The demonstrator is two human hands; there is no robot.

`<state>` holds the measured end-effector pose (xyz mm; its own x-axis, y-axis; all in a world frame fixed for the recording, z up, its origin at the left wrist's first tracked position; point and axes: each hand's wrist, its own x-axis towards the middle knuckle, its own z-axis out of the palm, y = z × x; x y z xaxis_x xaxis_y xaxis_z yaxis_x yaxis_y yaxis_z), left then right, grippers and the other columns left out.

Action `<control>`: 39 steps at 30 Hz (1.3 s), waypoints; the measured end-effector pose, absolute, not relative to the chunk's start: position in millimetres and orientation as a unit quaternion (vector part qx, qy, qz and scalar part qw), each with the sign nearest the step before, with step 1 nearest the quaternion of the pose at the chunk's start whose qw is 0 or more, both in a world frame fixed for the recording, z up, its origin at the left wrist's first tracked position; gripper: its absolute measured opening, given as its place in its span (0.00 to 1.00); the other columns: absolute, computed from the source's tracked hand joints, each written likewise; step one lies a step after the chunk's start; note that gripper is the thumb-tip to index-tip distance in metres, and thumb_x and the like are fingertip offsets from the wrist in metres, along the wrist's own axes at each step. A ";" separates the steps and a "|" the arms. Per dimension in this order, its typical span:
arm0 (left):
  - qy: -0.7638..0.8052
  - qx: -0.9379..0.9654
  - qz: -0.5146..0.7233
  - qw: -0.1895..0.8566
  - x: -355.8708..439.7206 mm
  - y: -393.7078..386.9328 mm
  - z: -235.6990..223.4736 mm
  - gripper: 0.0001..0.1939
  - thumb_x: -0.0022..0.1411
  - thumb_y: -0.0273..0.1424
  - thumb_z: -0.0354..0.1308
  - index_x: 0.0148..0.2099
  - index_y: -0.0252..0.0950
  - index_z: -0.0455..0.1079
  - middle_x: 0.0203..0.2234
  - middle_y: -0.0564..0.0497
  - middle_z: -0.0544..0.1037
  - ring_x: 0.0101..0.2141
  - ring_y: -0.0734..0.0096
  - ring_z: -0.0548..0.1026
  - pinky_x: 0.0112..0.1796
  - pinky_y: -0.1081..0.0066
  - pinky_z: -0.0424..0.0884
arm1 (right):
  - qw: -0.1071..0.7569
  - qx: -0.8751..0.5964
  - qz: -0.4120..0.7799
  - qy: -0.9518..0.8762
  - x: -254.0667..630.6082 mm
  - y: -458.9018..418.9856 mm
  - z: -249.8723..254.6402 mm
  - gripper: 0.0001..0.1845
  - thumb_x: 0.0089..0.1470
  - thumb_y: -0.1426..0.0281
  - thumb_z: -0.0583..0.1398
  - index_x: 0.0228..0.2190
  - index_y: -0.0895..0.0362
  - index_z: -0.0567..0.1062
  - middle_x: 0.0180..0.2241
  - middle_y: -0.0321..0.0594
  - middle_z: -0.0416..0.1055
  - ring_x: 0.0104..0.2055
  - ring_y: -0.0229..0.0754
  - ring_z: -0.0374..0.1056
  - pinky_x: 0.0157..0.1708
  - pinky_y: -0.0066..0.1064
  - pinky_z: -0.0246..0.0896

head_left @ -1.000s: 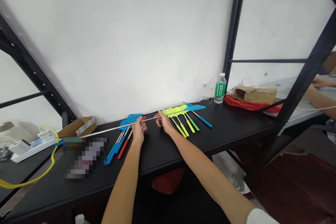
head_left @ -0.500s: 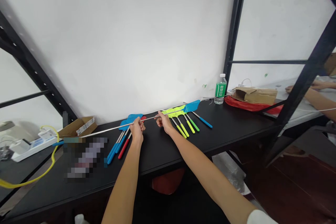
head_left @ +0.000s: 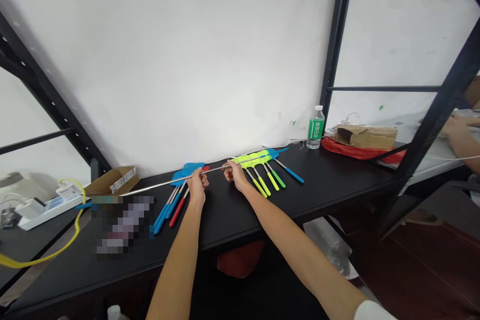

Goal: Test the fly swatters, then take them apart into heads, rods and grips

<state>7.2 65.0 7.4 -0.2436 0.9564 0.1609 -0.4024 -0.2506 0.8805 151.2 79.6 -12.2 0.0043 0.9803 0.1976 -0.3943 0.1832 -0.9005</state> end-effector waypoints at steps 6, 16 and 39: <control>0.367 0.381 0.689 0.495 7.8 64.8 7.2 0.14 0.49 0.36 0.60 0.24 0.38 0.57 0.11 0.63 0.54 0.12 0.82 0.53 0.16 0.77 0.50 | 0.629 -0.329 0.558 -0.429 152.3 80.4 -11.9 0.16 0.49 0.59 0.53 0.26 0.57 0.74 0.13 0.31 0.61 0.15 0.34 0.54 0.18 0.26 0.47; 0.374 0.379 0.684 0.499 6.6 65.7 7.1 0.10 0.48 0.34 0.58 0.23 0.38 0.59 0.10 0.62 0.55 0.12 0.81 0.54 0.16 0.77 0.51 | 0.626 -0.331 0.554 -0.437 151.9 78.1 -10.3 0.15 0.46 0.60 0.53 0.26 0.57 0.74 0.13 0.31 0.61 0.15 0.33 0.53 0.18 0.26 0.46; 0.374 0.378 0.676 0.510 4.3 68.8 5.6 0.08 0.46 0.34 0.58 0.25 0.37 0.62 0.10 0.61 0.56 0.12 0.81 0.54 0.16 0.77 0.50 | 0.625 -0.331 0.547 -0.448 151.1 79.1 -12.8 0.14 0.47 0.60 0.55 0.26 0.57 0.73 0.13 0.30 0.62 0.15 0.34 0.54 0.18 0.26 0.46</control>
